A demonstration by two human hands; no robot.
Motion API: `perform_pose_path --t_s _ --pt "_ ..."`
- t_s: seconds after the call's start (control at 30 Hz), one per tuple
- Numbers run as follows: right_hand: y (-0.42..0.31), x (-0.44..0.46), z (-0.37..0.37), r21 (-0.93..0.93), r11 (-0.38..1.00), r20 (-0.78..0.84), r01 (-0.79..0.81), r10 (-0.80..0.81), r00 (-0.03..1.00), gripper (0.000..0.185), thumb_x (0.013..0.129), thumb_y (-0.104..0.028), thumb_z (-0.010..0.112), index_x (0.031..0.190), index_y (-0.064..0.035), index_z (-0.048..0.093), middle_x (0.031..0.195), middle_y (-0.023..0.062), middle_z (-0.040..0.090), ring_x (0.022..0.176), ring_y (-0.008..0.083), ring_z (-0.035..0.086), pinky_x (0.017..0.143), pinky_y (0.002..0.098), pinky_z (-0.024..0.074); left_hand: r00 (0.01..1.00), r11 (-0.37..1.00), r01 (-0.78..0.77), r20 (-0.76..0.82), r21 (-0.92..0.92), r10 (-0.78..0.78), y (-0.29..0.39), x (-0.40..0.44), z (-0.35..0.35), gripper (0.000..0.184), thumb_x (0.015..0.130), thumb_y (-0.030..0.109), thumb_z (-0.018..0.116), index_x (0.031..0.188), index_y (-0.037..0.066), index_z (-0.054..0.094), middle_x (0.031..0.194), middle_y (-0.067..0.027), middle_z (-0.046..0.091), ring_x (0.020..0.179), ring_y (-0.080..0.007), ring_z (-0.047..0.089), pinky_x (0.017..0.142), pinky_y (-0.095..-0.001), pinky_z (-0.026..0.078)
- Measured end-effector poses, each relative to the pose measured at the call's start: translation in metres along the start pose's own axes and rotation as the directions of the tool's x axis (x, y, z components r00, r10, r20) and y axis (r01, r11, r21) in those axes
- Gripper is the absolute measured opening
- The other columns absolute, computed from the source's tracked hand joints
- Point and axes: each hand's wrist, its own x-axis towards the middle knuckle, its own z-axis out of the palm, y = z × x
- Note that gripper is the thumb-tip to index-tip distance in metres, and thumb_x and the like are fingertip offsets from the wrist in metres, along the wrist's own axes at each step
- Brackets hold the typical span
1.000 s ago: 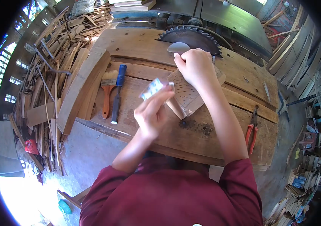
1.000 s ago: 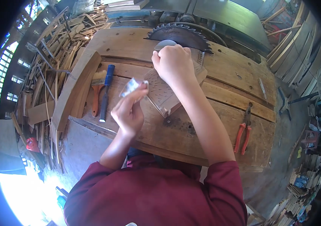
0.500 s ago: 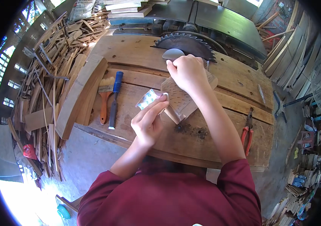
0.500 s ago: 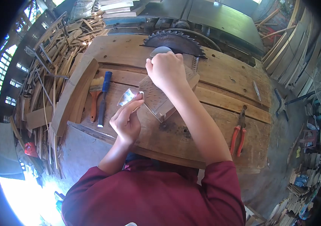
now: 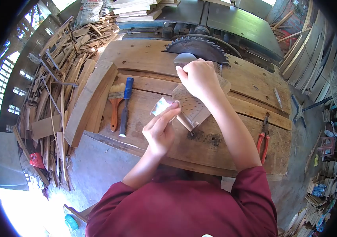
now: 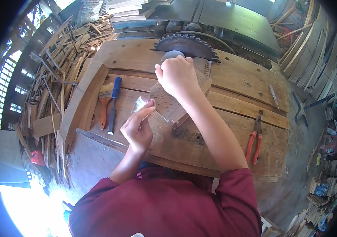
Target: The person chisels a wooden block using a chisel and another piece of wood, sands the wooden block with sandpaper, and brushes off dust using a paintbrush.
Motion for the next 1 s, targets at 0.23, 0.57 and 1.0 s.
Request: perform_pose_path --t_s 0.23,0.57,1.0 --pt "0.000 0.002 -0.001 -0.037 0.999 0.053 -0.025 0.027 0.998 0.042 0.094 -0.027 0.062 0.058 -0.0062 0.066 0.060 0.0123 0.063 0.076 0.0313 0.064 0.079 0.0454 0.0458 0.994 0.992 0.095 -0.043 -0.079 -0.099 -0.017 0.014 0.015 0.022 0.089 -0.012 0.061 0.101 0.001 0.074 0.102 -0.0171 0.077 0.097 -0.0268 0.076 0.085 -0.0315 0.059" --pt "-0.001 -0.001 0.001 -0.010 1.000 -0.052 0.004 -0.004 0.999 0.047 0.095 -0.029 0.063 0.058 -0.0006 0.066 0.058 0.0177 0.059 0.071 0.0378 0.062 0.077 0.0486 0.0481 0.999 0.999 0.032 0.000 0.012 -0.032 -0.008 0.023 0.011 0.025 0.087 -0.015 0.057 0.099 0.000 0.073 0.103 -0.0170 0.077 0.098 -0.0268 0.076 0.085 -0.0318 0.058" --pt "-0.001 0.000 0.002 -0.036 0.999 -0.047 -0.026 0.025 0.999 0.046 0.096 -0.029 0.061 0.058 -0.0025 0.066 0.061 0.0166 0.062 0.074 0.0357 0.063 0.078 0.0480 0.0471 0.991 0.995 -0.081 0.112 0.058 0.074 -0.015 0.032 0.004 0.030 0.081 -0.015 0.055 0.100 0.002 0.072 0.104 -0.0153 0.076 0.097 -0.0291 0.075 0.085 -0.0356 0.059"
